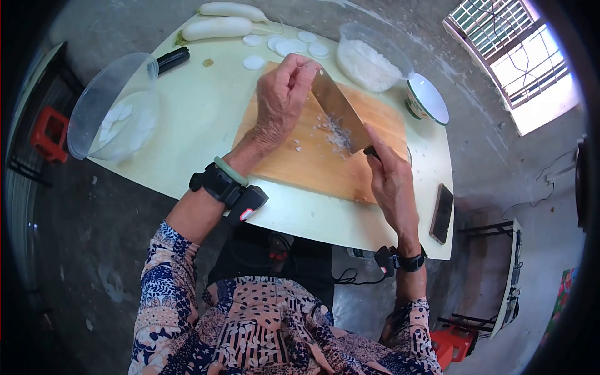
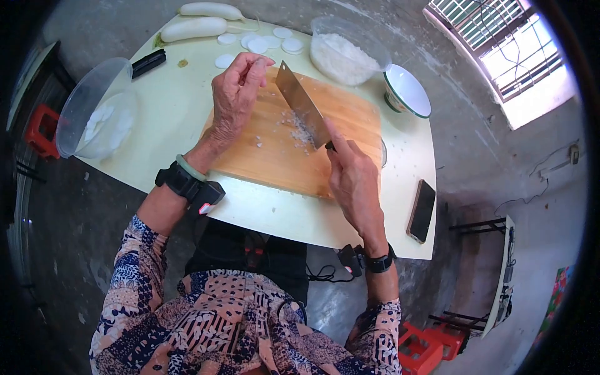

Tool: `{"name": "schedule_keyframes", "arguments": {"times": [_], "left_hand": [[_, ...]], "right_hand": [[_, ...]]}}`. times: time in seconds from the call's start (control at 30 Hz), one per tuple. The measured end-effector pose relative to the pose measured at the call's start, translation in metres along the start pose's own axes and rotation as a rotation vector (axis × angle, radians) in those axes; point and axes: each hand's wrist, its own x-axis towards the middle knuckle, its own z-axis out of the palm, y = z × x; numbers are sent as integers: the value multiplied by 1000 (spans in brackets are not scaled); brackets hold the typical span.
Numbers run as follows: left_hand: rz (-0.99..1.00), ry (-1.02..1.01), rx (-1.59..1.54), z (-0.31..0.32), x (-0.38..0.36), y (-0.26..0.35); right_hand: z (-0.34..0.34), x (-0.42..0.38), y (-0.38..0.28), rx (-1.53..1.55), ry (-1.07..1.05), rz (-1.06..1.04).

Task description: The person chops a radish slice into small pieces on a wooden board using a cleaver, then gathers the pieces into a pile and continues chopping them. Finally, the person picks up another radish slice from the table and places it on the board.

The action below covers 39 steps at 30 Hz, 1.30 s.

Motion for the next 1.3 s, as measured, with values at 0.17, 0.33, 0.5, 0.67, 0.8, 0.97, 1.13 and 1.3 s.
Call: {"name": "schedule_keyframes", "arguments": {"times": [0.17,0.33,0.5,0.67,0.8,0.97,1.13,1.3], "left_hand": [[14,26,35,-3,1,3],[74,58,8,-3,4,3],[18,302,-121,-16,19,5],[13,299,-132,-18,21,-2],[-57,100,42,-11,16,-14],[-26,-143,274,-3,6,-18],[27,-98,240,1,3,-16],[59,-72,261,-2,6,-20]], "right_hand": [[1,-3,-5,40,71,-67],[0,-4,-7,-8,-54,15],[-3,-24,-21,235,-138,53],[-2,-18,-23,282,-249,66],[-7,-3,-6,162,-171,180],[-12,-1,-4,178,39,90],[-5,2,-2,-17,-15,6],[1,2,-4,39,56,-48]]}}
